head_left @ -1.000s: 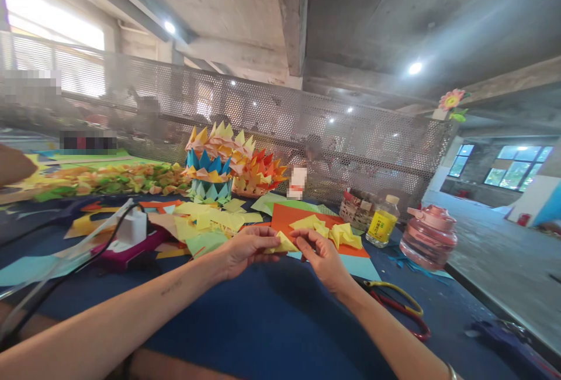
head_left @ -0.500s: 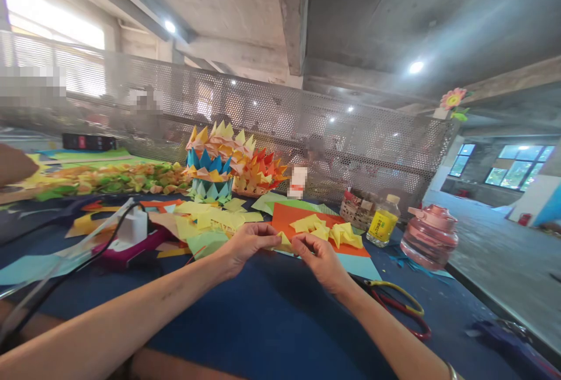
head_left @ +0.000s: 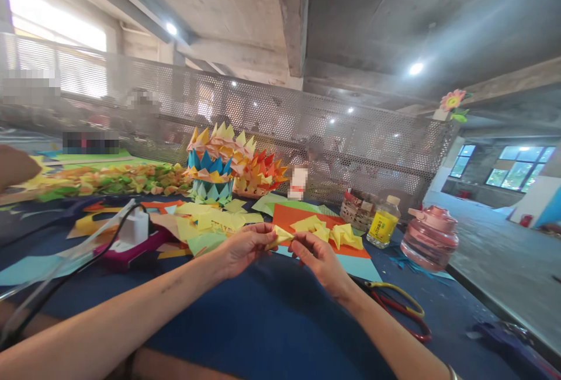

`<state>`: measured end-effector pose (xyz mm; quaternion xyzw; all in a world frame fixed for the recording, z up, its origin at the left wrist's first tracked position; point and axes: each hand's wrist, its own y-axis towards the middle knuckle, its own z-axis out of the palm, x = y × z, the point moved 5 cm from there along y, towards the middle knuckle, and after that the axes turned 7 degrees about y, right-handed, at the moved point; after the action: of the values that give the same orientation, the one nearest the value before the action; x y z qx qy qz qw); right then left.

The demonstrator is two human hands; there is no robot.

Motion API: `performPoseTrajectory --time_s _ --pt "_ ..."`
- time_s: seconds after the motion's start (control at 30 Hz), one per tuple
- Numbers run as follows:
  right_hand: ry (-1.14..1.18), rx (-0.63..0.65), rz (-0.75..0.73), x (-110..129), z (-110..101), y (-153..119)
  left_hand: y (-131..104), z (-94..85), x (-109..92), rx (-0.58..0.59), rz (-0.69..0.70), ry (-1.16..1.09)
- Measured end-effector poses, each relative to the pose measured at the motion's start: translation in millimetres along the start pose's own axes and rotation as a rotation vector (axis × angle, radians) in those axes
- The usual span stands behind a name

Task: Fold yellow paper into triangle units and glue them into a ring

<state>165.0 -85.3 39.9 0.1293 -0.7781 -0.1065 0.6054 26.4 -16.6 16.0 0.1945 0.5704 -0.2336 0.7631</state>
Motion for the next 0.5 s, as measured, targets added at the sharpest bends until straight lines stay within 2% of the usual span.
performPoseTrajectory --time_s 0.2,0.5 --pt "-0.010 -0.003 -0.003 -2.2 1.2 0.6 -3.8 4.3 -0.7 0.034 -0.038 0.011" --pt "-0.039 -0.047 -0.028 -2.7 -3.1 2.6 -4.8 10.0 4.3 0.203 -0.012 -0.003"
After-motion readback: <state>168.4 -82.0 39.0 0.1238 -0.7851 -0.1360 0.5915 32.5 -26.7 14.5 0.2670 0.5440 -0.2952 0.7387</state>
